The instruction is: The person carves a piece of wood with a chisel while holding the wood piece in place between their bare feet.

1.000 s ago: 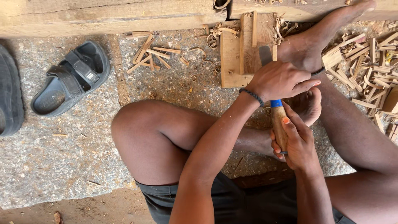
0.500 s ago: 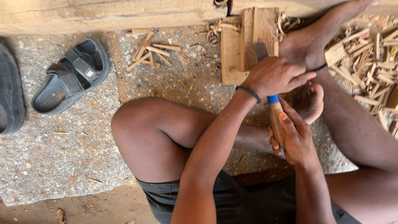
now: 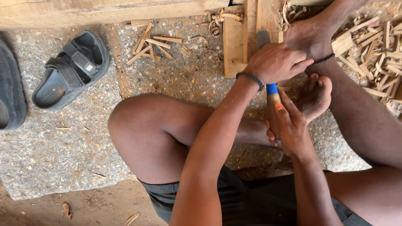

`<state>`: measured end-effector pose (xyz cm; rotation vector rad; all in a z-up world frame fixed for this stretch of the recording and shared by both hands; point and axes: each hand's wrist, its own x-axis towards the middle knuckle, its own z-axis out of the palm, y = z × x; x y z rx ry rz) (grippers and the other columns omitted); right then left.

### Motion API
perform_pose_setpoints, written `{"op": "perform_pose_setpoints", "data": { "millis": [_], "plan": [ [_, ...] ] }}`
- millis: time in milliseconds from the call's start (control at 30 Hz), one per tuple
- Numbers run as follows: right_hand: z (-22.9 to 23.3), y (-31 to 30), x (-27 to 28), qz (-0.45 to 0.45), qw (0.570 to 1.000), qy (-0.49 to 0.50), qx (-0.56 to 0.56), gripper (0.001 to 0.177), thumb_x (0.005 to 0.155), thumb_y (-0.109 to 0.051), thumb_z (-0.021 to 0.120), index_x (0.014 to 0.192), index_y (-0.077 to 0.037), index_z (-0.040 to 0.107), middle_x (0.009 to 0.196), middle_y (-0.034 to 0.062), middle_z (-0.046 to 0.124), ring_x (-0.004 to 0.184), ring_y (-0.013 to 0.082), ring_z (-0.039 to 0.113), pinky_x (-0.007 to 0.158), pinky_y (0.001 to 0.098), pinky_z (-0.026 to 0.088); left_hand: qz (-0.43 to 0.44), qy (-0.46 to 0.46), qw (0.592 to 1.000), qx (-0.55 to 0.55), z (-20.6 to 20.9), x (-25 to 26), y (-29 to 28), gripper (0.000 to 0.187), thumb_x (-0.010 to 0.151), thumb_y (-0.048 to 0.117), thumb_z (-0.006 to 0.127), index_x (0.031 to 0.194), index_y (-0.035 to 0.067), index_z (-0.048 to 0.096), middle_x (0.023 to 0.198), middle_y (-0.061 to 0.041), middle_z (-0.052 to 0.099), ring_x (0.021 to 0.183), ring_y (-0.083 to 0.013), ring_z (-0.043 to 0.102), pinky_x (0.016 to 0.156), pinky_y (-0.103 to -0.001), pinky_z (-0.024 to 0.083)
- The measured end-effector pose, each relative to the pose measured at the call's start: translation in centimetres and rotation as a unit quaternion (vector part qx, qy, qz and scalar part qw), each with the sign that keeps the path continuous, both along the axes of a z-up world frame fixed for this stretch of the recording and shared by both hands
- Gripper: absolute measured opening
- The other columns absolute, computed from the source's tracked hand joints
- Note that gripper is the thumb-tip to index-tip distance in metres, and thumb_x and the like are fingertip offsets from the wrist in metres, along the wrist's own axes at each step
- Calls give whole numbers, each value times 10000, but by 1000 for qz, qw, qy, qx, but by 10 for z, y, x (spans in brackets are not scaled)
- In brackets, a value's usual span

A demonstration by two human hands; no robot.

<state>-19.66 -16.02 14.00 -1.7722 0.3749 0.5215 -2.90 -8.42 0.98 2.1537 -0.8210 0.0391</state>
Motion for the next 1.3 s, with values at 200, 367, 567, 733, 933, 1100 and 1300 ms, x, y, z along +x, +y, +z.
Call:
{"op": "perform_pose_setpoints", "data": {
  "millis": [200,367,567,733,933,1100,1300],
  "plan": [
    [-11,5,-3,5,999,-39,0,554,1088,-229,347,1602,-23,323,696,77,554,485,122,502,389,283,411,1,-12,1000,28,-3,3,1,467,1013,528,522,700,209,657,499,40,559,410,-106,555,466,-347,506],
    [-12,9,9,13,999,-48,-6,550,1093,-230,331,1599,-15,346,690,66,554,479,120,500,388,281,414,-17,6,998,61,-14,21,-2,504,1039,549,486,713,197,640,554,16,567,461,-134,579,484,-362,533],
    [-12,20,52,44,995,-64,-55,560,1094,-328,354,1579,-56,417,671,48,564,470,113,492,369,283,389,38,-88,995,27,-21,70,1,570,973,648,492,654,197,633,553,-20,593,486,-162,617,519,-405,552],
    [-30,30,78,12,996,-70,53,603,1117,-346,432,1648,-69,361,725,6,527,547,78,459,443,241,360,32,-23,997,68,-19,105,13,644,950,696,501,681,136,669,580,-87,654,557,-238,676,619,-442,560],
    [-29,36,74,-16,996,-88,-2,587,1058,-308,437,1602,-88,418,684,1,561,513,82,488,433,242,409,49,-4,998,-37,10,82,28,457,951,578,514,845,208,761,584,-77,678,550,-248,696,633,-458,569],
    [-7,29,57,-57,996,-61,40,562,1053,-256,438,1593,-104,417,712,35,556,477,110,469,400,260,385,70,-95,993,-28,26,62,24,450,993,566,524,888,211,779,552,-37,657,468,-174,620,481,-355,524],
    [4,3,15,-53,996,-22,61,561,1047,-221,394,1599,-126,389,709,86,580,432,123,475,366,265,406,41,-210,966,-144,10,25,-7,487,1049,539,473,769,218,708,518,58,547,391,-41,446,363,-232,380]
  ]
}}
